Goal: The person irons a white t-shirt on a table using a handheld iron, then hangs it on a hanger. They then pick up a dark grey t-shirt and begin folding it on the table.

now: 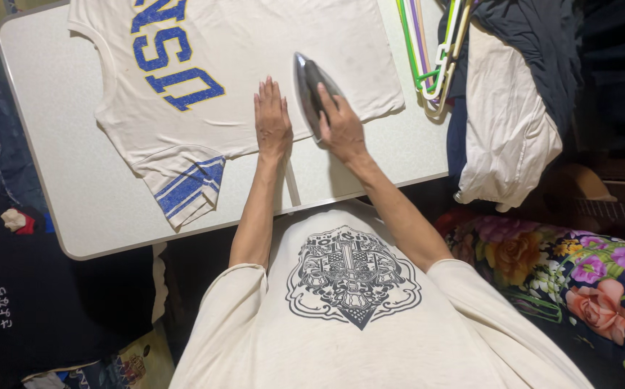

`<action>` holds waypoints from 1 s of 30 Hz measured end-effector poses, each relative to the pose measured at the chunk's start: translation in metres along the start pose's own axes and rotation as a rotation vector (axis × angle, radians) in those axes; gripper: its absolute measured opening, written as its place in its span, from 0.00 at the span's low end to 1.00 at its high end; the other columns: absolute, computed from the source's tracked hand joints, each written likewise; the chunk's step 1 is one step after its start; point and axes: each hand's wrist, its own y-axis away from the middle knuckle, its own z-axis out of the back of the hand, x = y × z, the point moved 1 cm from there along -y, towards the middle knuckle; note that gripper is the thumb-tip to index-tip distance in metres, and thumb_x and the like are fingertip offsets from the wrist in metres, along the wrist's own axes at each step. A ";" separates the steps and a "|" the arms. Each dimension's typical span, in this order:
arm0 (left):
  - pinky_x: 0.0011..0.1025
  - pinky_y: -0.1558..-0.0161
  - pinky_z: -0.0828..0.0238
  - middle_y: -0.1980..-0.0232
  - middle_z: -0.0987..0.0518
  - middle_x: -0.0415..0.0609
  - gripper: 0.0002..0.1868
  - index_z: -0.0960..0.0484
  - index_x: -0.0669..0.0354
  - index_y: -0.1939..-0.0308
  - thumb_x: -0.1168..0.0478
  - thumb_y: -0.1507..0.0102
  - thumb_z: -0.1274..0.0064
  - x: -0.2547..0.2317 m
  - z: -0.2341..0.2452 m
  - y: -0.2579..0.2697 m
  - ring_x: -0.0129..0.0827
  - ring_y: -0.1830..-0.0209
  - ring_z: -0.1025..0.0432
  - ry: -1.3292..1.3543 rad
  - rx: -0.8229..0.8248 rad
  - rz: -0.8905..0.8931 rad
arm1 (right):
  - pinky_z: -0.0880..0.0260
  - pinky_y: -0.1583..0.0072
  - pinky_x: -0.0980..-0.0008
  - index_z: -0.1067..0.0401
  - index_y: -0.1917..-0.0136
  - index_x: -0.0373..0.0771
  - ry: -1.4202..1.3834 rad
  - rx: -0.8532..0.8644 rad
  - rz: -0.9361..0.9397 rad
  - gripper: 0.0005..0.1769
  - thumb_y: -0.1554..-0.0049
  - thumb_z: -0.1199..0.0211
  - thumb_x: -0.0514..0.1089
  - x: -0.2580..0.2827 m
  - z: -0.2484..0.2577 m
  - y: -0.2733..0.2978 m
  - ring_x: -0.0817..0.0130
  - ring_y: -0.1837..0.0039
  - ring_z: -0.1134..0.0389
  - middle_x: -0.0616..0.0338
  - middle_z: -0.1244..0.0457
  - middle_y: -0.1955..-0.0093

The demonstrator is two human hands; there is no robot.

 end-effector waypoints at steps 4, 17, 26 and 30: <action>0.47 0.19 0.61 0.18 0.45 0.59 0.26 0.39 0.72 0.24 0.60 0.24 0.65 -0.006 0.007 0.000 0.50 0.17 0.54 -0.006 0.053 0.026 | 0.23 0.50 0.62 0.52 0.16 0.46 0.055 0.001 -0.094 0.41 0.37 0.41 0.34 -0.046 0.036 0.015 0.55 0.51 0.31 0.44 0.38 0.42; 0.51 0.20 0.63 0.18 0.49 0.60 0.31 0.42 0.72 0.23 0.54 0.25 0.61 -0.018 0.017 0.007 0.55 0.17 0.57 -0.139 0.082 -0.029 | 0.25 0.45 0.63 0.45 0.18 0.44 0.090 -0.141 -0.114 0.39 0.39 0.38 0.34 -0.078 0.086 0.032 0.58 0.46 0.28 0.48 0.35 0.44; 0.49 0.18 0.66 0.16 0.53 0.56 0.31 0.45 0.69 0.21 0.54 0.24 0.66 0.001 -0.001 0.006 0.51 0.15 0.60 -0.205 0.104 -0.038 | 0.21 0.45 0.65 0.47 0.16 0.47 -0.053 -0.060 0.022 0.40 0.38 0.39 0.36 -0.002 0.011 0.005 0.59 0.48 0.28 0.48 0.35 0.42; 0.48 0.18 0.66 0.15 0.53 0.55 0.30 0.45 0.68 0.21 0.55 0.24 0.66 0.007 -0.007 0.008 0.49 0.15 0.60 -0.207 0.090 -0.043 | 0.22 0.47 0.62 0.47 0.17 0.48 0.012 0.026 0.000 0.40 0.39 0.38 0.37 -0.002 -0.001 -0.008 0.58 0.50 0.28 0.47 0.35 0.43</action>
